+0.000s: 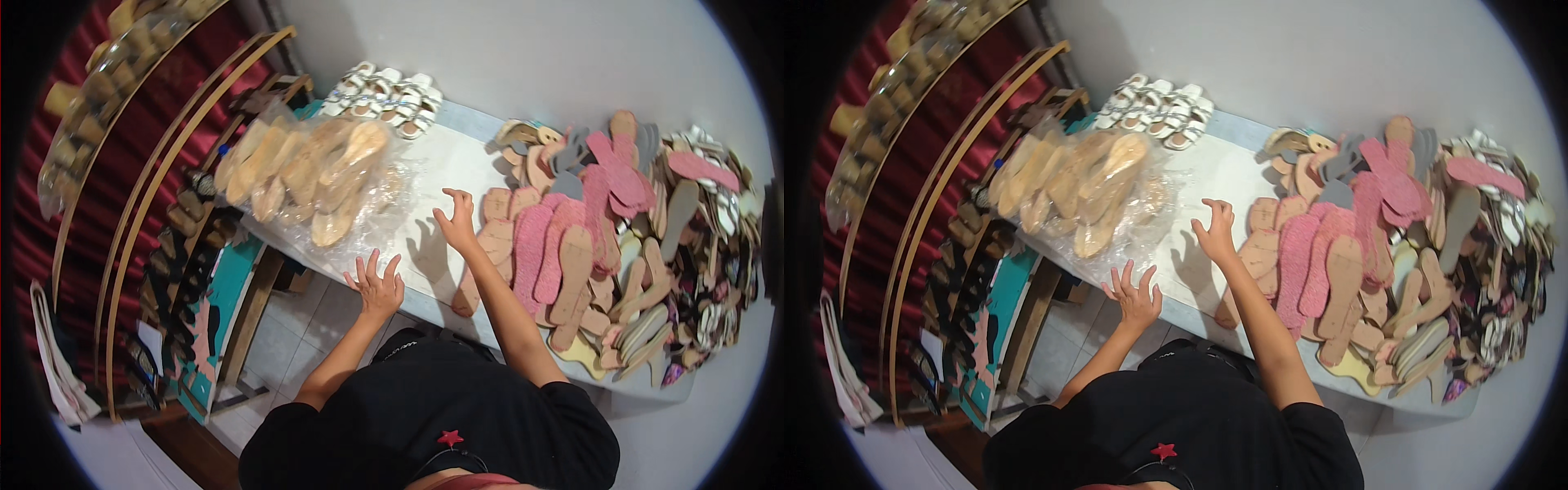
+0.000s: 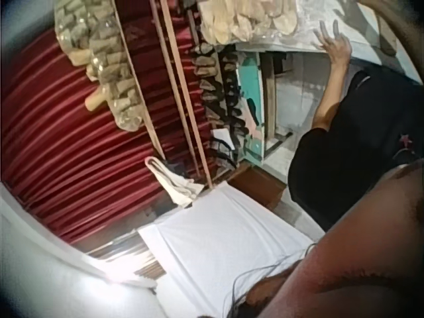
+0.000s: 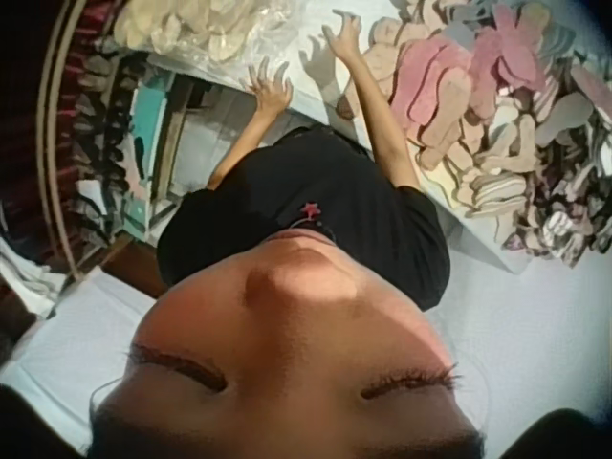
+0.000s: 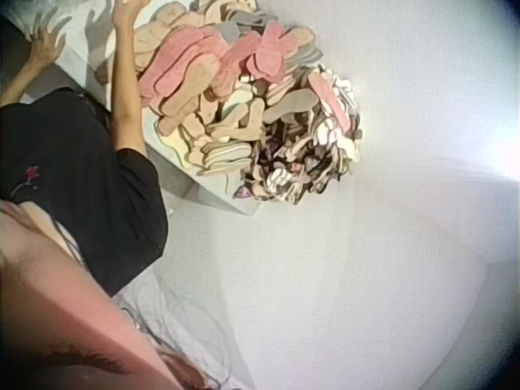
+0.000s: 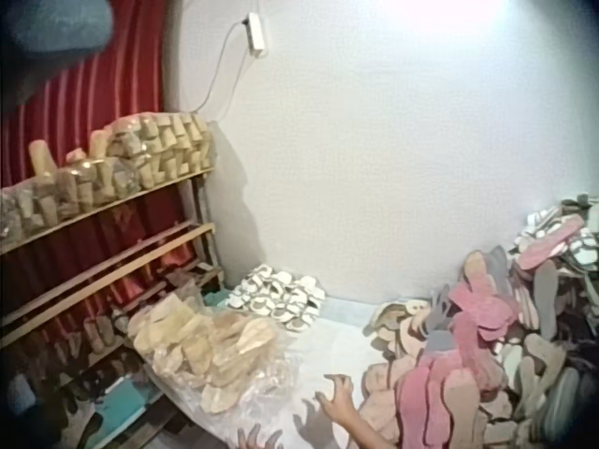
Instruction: Sorting and arranging finished white sandals and pink insoles on a work table.
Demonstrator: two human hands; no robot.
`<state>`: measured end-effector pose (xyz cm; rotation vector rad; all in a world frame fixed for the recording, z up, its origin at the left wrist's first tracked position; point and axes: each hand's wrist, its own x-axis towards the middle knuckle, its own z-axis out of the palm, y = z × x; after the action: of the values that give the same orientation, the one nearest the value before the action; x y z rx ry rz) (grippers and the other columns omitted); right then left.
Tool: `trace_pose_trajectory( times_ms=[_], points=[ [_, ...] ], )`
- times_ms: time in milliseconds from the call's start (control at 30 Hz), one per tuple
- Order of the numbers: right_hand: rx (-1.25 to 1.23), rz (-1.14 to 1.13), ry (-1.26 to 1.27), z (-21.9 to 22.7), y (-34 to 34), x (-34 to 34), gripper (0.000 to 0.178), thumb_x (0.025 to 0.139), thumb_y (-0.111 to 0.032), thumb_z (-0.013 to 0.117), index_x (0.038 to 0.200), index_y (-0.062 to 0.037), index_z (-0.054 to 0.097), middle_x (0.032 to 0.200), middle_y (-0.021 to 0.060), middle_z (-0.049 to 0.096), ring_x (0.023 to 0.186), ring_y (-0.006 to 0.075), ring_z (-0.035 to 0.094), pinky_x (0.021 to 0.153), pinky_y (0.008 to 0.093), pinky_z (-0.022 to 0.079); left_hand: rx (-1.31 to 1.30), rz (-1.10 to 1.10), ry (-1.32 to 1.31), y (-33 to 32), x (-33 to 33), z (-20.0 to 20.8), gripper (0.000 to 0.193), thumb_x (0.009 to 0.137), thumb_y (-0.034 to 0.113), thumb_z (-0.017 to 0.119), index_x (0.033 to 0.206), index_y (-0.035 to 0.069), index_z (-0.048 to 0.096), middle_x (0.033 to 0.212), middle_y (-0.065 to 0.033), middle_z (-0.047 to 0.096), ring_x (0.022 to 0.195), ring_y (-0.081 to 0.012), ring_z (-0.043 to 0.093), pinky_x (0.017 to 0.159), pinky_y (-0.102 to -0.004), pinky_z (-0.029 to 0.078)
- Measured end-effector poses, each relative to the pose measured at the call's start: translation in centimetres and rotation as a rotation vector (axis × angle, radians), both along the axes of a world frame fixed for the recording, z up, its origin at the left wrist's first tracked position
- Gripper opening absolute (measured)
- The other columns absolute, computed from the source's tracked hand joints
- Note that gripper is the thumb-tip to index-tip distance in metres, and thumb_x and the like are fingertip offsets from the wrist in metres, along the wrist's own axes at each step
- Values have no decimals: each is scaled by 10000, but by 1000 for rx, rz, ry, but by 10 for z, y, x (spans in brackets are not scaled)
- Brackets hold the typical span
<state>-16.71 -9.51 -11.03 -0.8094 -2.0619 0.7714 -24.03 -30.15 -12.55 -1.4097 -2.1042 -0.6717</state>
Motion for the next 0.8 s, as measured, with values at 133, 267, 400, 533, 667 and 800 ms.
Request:
trace_pose_trajectory(
  times_ms=[133, 267, 400, 533, 667, 800],
  points=[
    [-95, -91, 125, 16, 9, 63, 340, 706, -133, 571, 1014, -25, 478, 962, 141, 461, 895, 261, 454, 807, 348, 370, 73, -132, -45, 39, 25, 21, 316, 704, 188, 529, 1019, 165, 532, 1236, -135, 255, 1200, -366, 59, 916, -570, -40],
    [-220, -159, 386, 33, 20, 130, 193, 752, -59, 513, 935, 1, 521, 850, 96, 509, 762, 165, 527, 689, 262, 430, 115, -241, -149, 83, 54, 40, 302, 682, 167, 541, 983, 147, 540, 1222, -147, 242, 1193, -371, 77, 915, -574, -7],
    [-168, -275, 512, 50, 34, 198, 158, 745, -29, 510, 898, -6, 541, 837, 58, 517, 775, 123, 520, 695, 234, 422, 172, -340, -242, 123, 90, 47, 296, 670, 168, 531, 965, 160, 549, 1197, -152, 279, 1170, -368, 136, 920, -556, 10],
    [-24, -488, 569, 85, 62, 283, 154, 754, -44, 510, 904, -27, 541, 853, 39, 540, 775, 113, 503, 689, 238, 396, 179, -457, -264, 162, 138, 56, 288, 656, 130, 540, 943, 116, 527, 1194, -171, 253, 1153, -375, 147, 924, -542, 71],
    [278, -765, 489, 134, 103, 375, 203, 733, -27, 520, 936, -20, 524, 853, 58, 508, 769, 143, 502, 681, 251, 418, 291, -609, -301, 210, 186, 81, 279, 645, 128, 556, 924, 120, 539, 1171, -161, 296, 1117, -348, 206, 935, -488, 127],
    [409, -1014, 415, 183, 140, 451, 332, 720, -95, 577, 1024, -26, 462, 935, 87, 428, 780, 163, 459, 679, 276, 416, 380, -789, -341, 275, 239, 121, 273, 633, 109, 563, 904, 96, 531, 1147, -152, 336, 1104, -344, 239, 928, -452, 171]
  ],
)
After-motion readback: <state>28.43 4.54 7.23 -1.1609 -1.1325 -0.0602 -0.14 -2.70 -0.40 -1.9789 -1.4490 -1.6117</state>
